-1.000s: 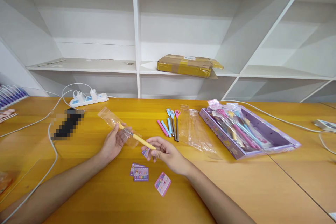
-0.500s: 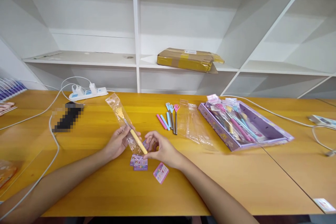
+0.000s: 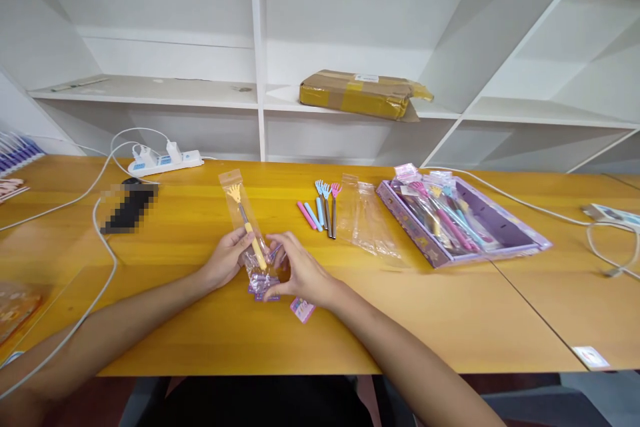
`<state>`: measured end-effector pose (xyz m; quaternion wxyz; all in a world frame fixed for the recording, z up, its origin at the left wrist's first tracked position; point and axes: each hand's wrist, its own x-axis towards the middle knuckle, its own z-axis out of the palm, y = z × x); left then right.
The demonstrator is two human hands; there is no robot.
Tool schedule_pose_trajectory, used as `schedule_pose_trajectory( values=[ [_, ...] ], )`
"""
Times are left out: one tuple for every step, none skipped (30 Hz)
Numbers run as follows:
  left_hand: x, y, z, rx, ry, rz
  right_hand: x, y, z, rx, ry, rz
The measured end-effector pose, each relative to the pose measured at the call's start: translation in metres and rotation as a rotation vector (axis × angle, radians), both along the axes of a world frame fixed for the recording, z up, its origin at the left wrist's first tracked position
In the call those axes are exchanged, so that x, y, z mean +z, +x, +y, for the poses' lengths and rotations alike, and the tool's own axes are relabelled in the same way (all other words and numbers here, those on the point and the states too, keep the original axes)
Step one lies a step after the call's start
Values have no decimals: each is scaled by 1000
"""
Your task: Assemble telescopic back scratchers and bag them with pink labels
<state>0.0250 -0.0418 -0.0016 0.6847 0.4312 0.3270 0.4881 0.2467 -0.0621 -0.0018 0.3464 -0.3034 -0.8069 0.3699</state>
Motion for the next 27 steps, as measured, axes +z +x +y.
schedule_pose_trajectory(
  values=[
    [1, 0, 1, 24, -7, -14, 2, 2, -1, 3, 46, -15],
    [1, 0, 2, 47, -10, -25, 4, 5, -1, -6, 106, -41],
    [2, 0, 3, 63, -11, -33, 7, 7, -2, -19, 173, -71],
    [3, 0, 3, 72, -10, -37, 9, 8, -3, -27, 238, -101],
    [4, 0, 4, 69, -7, -39, 11, 9, -3, -30, 298, -124],
    [5, 0, 4, 53, -4, -38, 14, 10, -4, -24, 344, -137],
    [6, -1, 4, 29, 1, -31, 15, 11, -4, -11, 376, -138],
    [7, -1, 3, 4, 6, -18, 16, 11, -5, 2, 388, -131],
    [8, -1, 3, -19, 12, -3, 17, 10, -5, 11, 386, -119],
    [9, -1, 2, -37, 22, 16, 17, 9, -5, 14, 375, -102],
    [9, -1, 1, -44, 39, 40, 16, 8, -5, 8, 357, -80],
    [9, 0, 1, -45, 60, 74, 16, 7, -5, -6, 334, -56],
    [8, 0, 0, -41, 82, 111, 15, 6, -5, -27, 305, -31],
    [7, 1, -1, -38, 103, 149, 14, 5, -5, -49, 275, -12],
    [6, 1, -2, -39, 118, 180, 14, 4, -5, -68, 248, 4],
    [5, 2, -4, -41, 127, 199, 15, 4, -5, -80, 226, 15],
    [4, 3, -5, -44, 131, 202, 16, 6, -5, -83, 211, 23],
    [3, 4, -7, -44, 129, 187, 18, 7, -5, -73, 206, 28],
    [2, 5, -8, -45, 118, 159, 21, 10, -5, -54, 206, 25],
    [2, 5, -9, -53, 94, 125, 23, 13, -5, -30, 211, 14],
    [3, 6, -9, -63, 58, 87, 26, 16, -6, -4, 217, -6],
    [4, 6, -9, -76, 17, 49, 29, 18, -6, 24, 221, -34],
    [6, 6, -9, -88, -24, 12, 30, 20, -6, 50, 226, -65],
    [8, 5, -8, -97, -56, -17, 31, 21, -6, 71, 232, -94],
    [9, 5, -7, -101, -77, -35, 31, 21, -6, 84, 242, -116],
    [11, 5, -6, -100, -87, -45, 30, 20, -6, 95, 254, -133],
    [11, 4, -6, -100, -88, -48, 28, 19, -5, 109, 271, -142]
  ],
)
